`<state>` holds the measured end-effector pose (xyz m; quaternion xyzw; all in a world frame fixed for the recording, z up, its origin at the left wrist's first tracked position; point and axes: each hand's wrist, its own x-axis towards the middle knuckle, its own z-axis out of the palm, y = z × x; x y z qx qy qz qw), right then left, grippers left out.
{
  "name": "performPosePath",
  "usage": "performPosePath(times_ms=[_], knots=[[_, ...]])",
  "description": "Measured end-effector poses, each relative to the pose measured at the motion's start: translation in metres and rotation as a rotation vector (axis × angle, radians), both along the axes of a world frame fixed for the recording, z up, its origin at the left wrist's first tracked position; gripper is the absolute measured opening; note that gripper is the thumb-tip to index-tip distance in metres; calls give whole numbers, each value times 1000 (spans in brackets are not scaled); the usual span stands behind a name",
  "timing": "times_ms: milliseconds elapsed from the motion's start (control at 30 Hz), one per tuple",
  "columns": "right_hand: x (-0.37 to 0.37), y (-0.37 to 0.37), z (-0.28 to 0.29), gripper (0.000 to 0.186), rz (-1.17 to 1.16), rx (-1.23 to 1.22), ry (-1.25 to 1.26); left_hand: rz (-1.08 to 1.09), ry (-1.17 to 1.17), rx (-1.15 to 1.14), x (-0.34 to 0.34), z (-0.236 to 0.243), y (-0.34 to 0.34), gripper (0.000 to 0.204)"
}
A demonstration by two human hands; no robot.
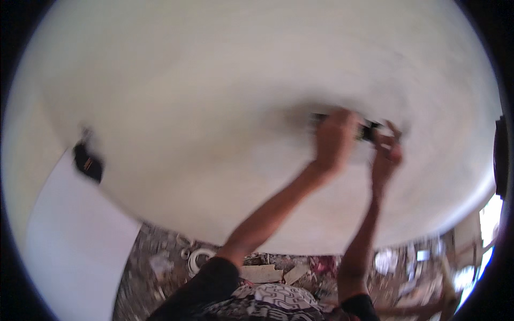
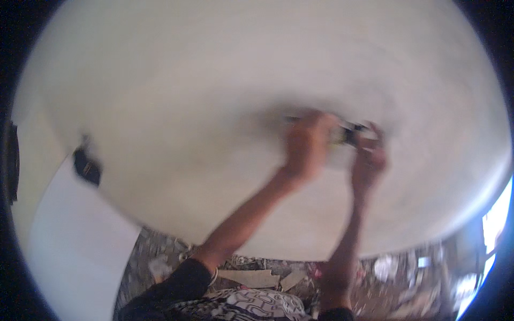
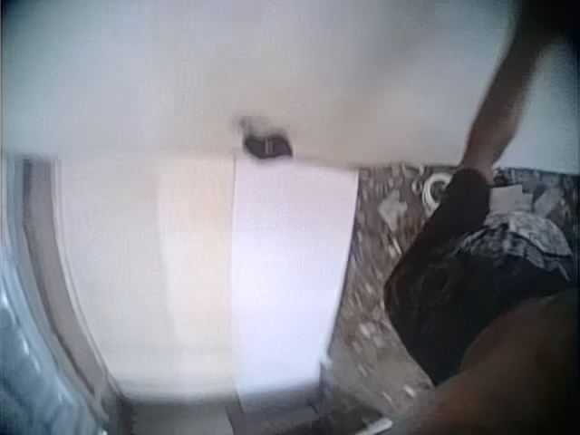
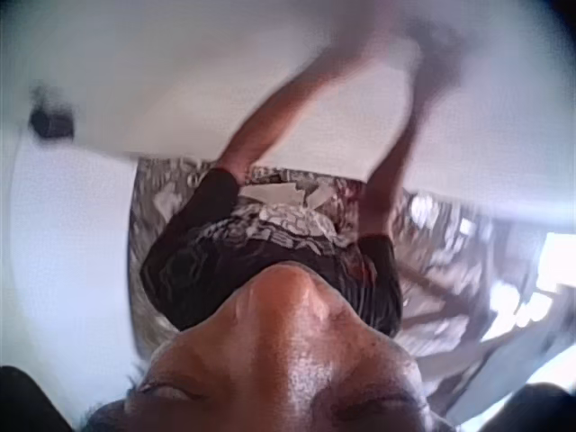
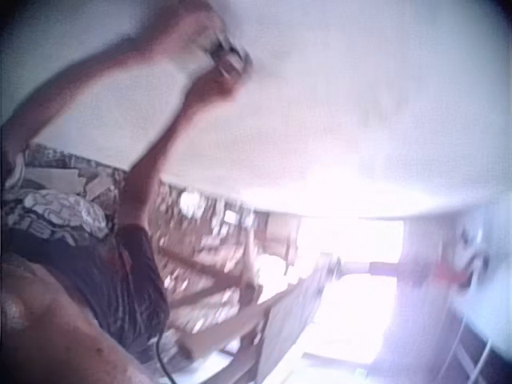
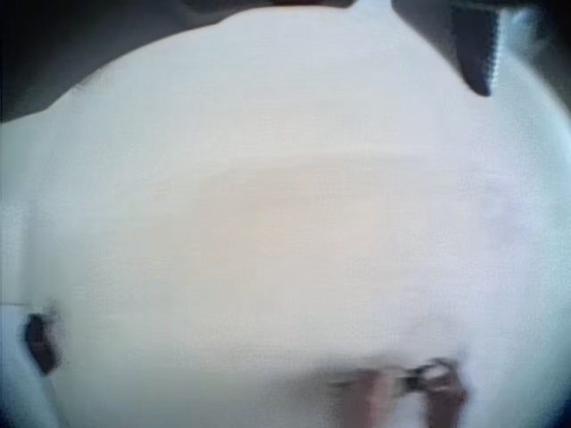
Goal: The person uses a utility knife to strip the outer sheathing of a white electrical conduit and cuts it to length. They then insert the conduit into two holes in the wall and trim the excess.
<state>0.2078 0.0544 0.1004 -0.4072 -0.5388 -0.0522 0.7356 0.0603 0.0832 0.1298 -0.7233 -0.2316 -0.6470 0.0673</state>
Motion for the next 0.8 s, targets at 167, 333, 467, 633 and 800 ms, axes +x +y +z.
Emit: performPosePath(times_ms=[167,333,467,633,800], knots=[[20,2,19,22,144,-103,28,-419,-277,-152,29,-22,-18,23],[19,21,18,22,137,-98,101,-448,-335,-165,25,-21,-6,9],[21,33,7,21,41,-1,76,-444,-299,-367,31,-14,1,5],[21,33,7,23,-18,-51,139,-384,-287,-365,37,-1,8,12],[-7,32,14,32,-229,-159,73,-217,-279,-363,-15,-33,-15,26]])
